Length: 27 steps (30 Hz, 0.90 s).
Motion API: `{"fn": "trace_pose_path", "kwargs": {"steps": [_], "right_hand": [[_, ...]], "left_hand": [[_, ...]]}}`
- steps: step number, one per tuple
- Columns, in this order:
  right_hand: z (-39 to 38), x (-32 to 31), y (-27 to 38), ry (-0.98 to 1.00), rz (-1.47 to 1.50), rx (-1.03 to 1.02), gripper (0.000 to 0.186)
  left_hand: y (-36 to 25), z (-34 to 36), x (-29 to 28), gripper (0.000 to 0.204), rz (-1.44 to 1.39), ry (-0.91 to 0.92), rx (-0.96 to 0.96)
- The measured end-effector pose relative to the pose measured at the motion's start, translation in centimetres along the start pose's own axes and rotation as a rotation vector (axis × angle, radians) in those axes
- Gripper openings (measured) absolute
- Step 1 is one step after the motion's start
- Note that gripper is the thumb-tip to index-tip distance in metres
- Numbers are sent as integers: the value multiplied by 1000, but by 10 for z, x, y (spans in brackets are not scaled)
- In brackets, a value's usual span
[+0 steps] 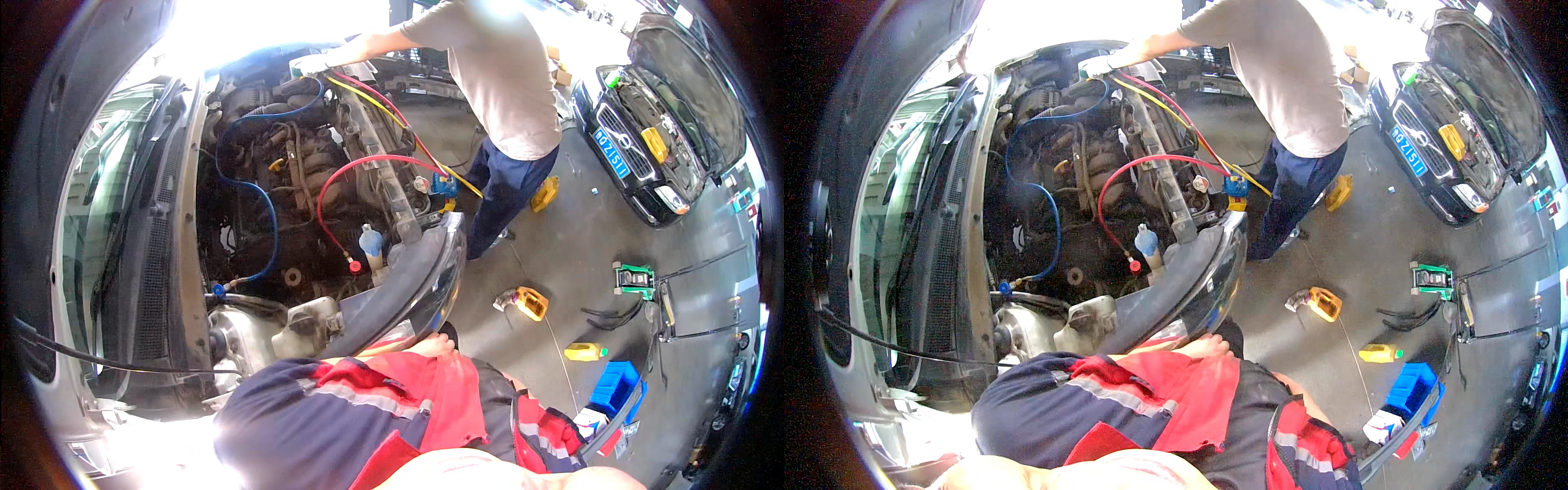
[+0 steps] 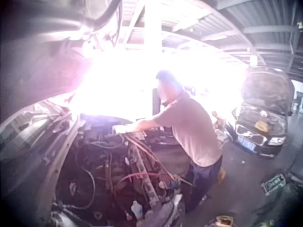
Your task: The person connects manifold gauge hoses to a car engine bay, operates a vacuum pump, and removes gloves.
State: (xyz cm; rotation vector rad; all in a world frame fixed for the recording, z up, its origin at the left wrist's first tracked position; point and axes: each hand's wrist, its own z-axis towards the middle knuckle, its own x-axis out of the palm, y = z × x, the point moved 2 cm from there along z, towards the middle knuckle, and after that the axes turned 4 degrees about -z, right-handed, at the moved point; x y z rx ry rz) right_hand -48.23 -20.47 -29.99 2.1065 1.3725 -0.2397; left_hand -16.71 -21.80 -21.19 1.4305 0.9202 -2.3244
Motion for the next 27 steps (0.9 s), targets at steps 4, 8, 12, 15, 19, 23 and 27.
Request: {"fn": "trace_pose_path", "kwargs": {"steps": [4,8,12,15,19,23,27], "right_hand": [[3,-2,3,5,-10,8,41],[5,-1,1,12,-10,10,41],[5,-2,2,17,-15,14,41],[5,-3,2,19,-18,17,41],[4,-1,3,23,-17,21,41],[3,1,4,27,-19,20,40],[4,1,5,27,-16,13,40]], "left_hand": [[7,-6,16,14,-24,-46,0],[-10,4,-28,11,-321,23,-147],[-8,4,-29,12,-116,86,-149],[-8,5,-29,13,-106,173,-151],[-11,5,-32,14,-124,188,-103],[-11,4,-34,13,-117,152,-97],[-8,6,-36,13,-134,120,-102]]}}
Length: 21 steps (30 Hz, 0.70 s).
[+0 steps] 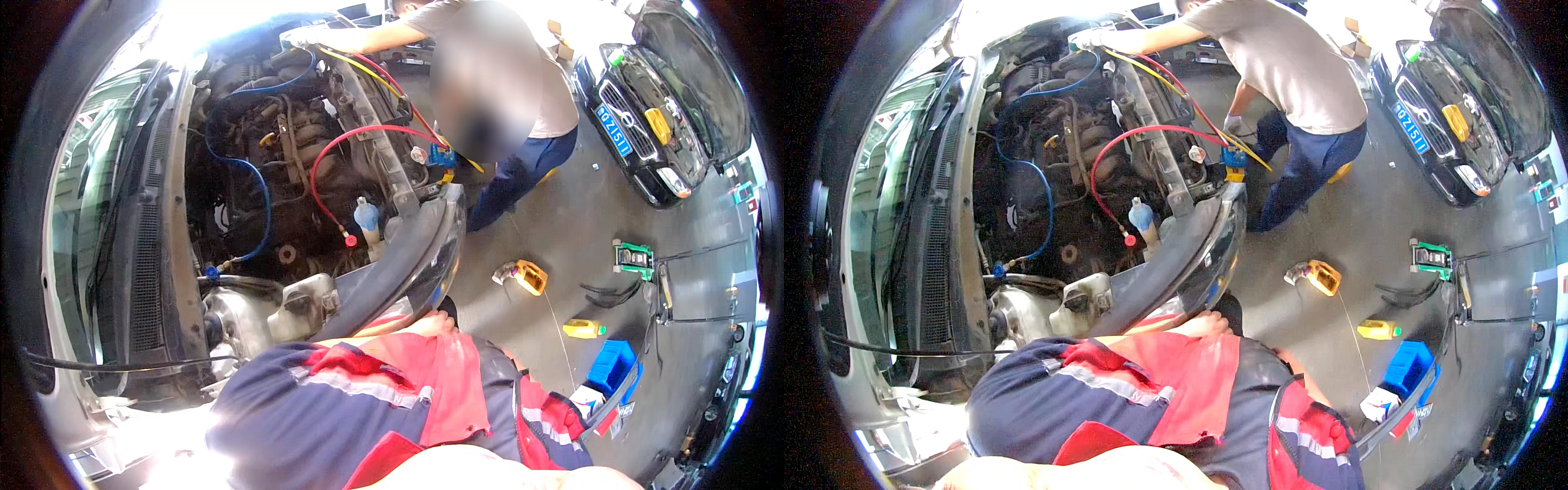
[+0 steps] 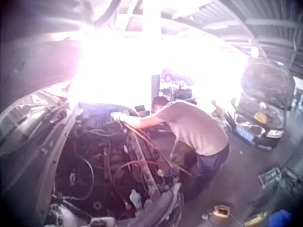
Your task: The person connects manifold gauge hoses to a car engine bay, operates a vacuum pump, and removes gloves.
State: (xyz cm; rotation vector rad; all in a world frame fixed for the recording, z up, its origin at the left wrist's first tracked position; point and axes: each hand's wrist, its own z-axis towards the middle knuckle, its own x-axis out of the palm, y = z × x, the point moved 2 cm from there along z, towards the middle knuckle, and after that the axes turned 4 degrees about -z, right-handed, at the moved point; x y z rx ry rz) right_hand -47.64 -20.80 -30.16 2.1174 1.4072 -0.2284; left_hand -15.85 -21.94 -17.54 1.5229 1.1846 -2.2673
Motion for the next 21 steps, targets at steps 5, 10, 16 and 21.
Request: {"fn": "trace_pose_path", "kwargs": {"steps": [5,10,16,21], "right_hand": [[1,5,-3,-12,9,-7,40],[5,13,-5,-6,30,-34,40],[2,17,2,-28,37,-29,39],[7,24,-14,-19,-48,27,40]], "left_hand": [[0,0,2,13,-97,-30,-42],[-3,-1,-3,10,185,-93,35],[-5,-1,-3,11,284,-87,87],[-13,6,-13,12,221,-13,74]]}}
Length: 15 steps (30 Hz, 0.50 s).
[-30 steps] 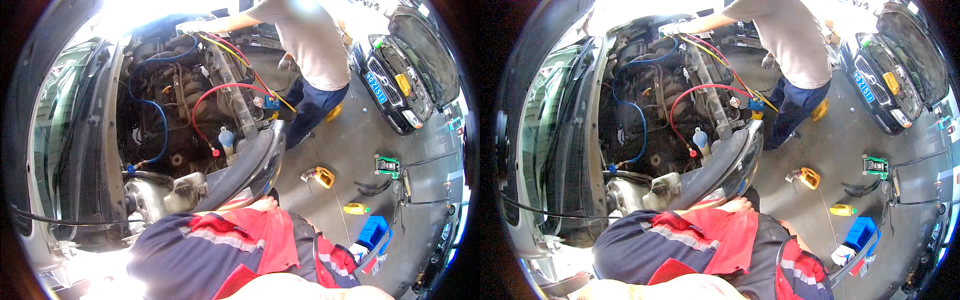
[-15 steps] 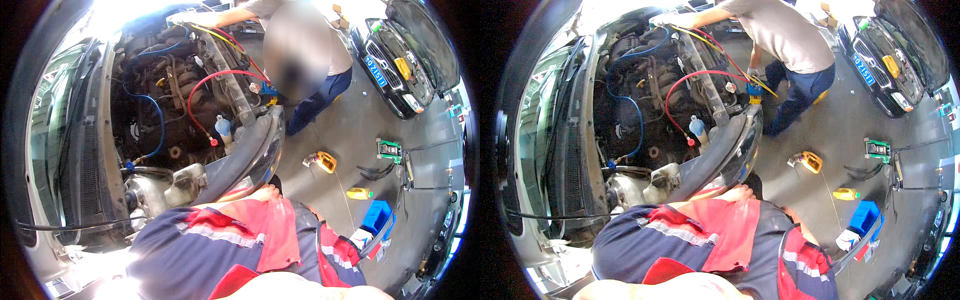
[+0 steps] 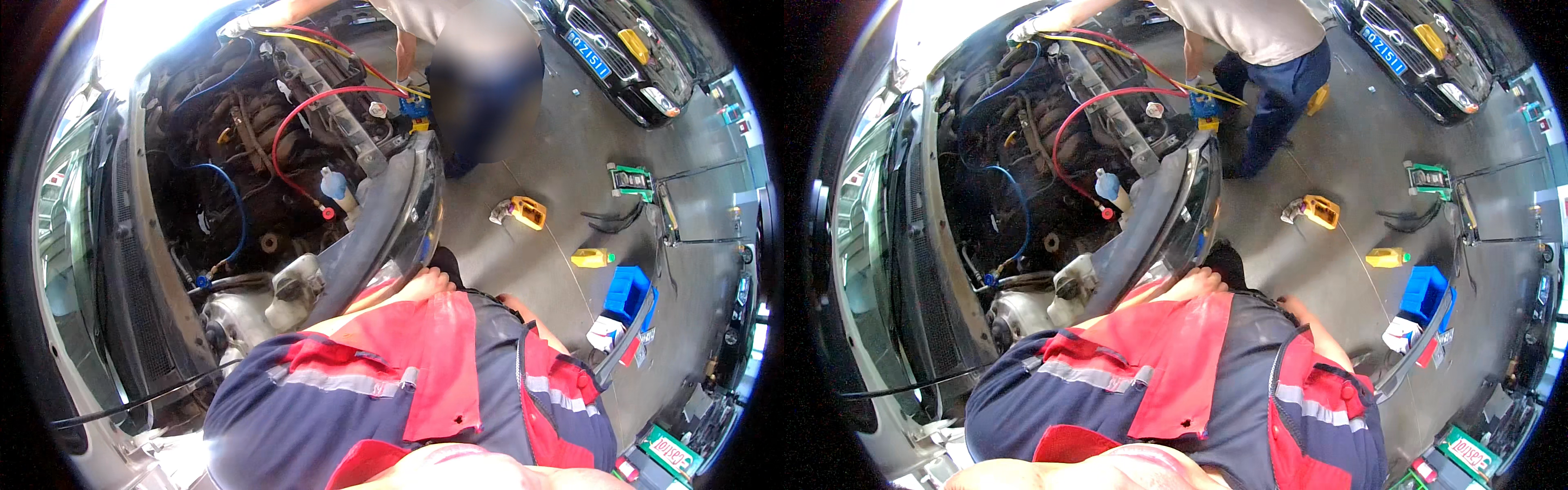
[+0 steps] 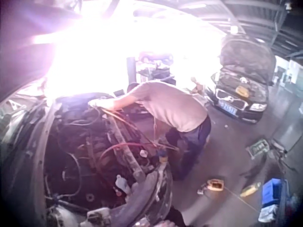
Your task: The person connects manifold gauge hoses to a car engine bay, operates a vacuum pump, and removes gloves.
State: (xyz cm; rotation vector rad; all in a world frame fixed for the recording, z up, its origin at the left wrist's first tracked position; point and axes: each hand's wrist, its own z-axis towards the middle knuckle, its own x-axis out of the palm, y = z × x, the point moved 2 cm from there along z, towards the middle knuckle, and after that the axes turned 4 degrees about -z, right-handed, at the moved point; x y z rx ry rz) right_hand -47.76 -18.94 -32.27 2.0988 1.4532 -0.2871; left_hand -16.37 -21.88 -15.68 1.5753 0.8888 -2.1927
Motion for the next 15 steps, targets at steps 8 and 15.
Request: {"fn": "trace_pose_path", "kwargs": {"steps": [8,15], "right_hand": [[-10,-10,12,21,142,-51,38],[-8,-9,-2,-13,190,-85,37]], "left_hand": [[4,-2,5,12,2,3,-11],[1,3,6,12,99,-7,16]]}}
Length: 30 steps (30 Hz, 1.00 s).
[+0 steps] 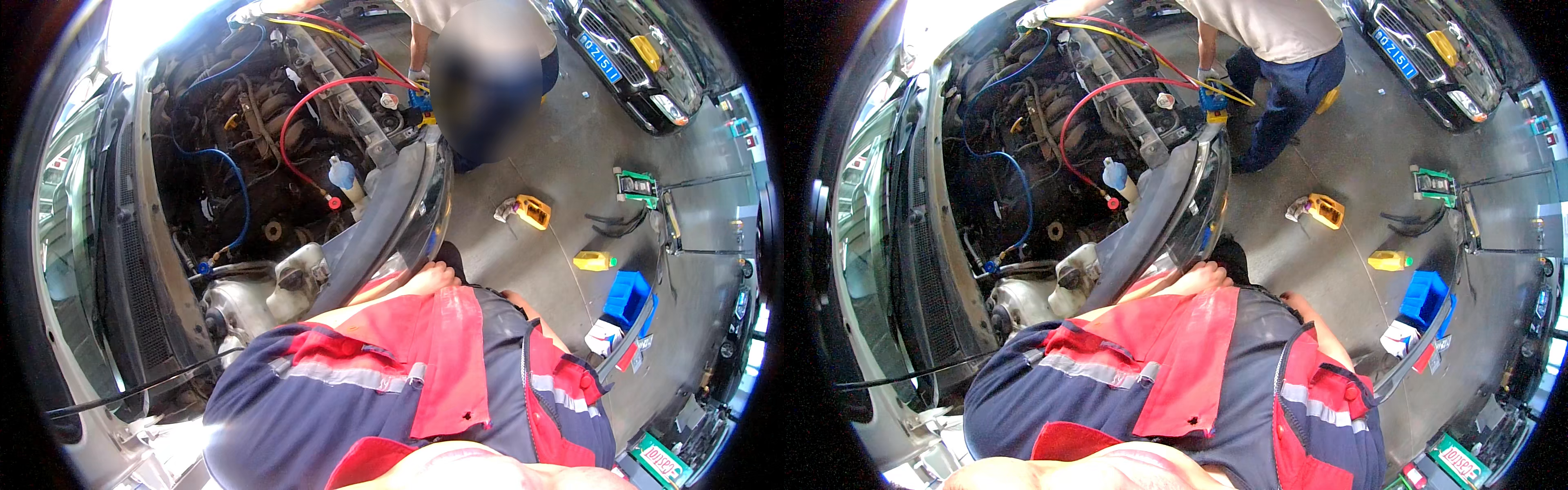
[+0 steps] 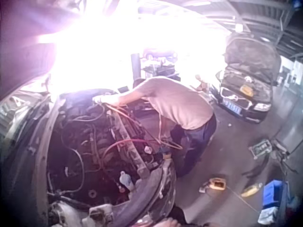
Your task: The person connects manifold gauge hoses to a car engine bay, operates a vacuum pump, and removes gloves.
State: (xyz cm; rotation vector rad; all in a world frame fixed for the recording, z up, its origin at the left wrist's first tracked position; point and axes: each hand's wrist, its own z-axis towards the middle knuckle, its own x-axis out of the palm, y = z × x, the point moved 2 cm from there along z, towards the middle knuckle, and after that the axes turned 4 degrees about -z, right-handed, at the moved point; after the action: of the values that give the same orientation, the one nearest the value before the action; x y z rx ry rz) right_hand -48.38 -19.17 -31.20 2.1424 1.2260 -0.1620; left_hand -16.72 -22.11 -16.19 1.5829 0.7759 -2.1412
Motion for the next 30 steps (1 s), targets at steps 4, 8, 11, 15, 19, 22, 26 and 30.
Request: {"fn": "trace_pose_path", "kwargs": {"steps": [4,8,11,15,19,22,26,30], "right_hand": [[8,1,32,10,-216,80,39],[29,10,-30,-5,-136,-32,41],[29,14,-33,-24,-154,-2,41],[13,3,4,37,-155,-44,40],[1,3,21,21,-146,126,39],[1,8,11,20,-162,99,39],[4,3,13,19,-170,92,40],[3,1,16,21,-179,90,40]], "left_hand": [[6,-17,7,11,-13,2,-59],[2,-3,1,12,-41,-25,-19],[0,-2,1,11,-30,5,-35],[4,-7,-8,10,-124,31,-57],[3,-9,0,10,-98,32,-41],[1,-7,3,11,-21,63,-14],[2,-7,0,13,-84,14,-34],[1,-6,-8,14,-85,34,-57]]}}
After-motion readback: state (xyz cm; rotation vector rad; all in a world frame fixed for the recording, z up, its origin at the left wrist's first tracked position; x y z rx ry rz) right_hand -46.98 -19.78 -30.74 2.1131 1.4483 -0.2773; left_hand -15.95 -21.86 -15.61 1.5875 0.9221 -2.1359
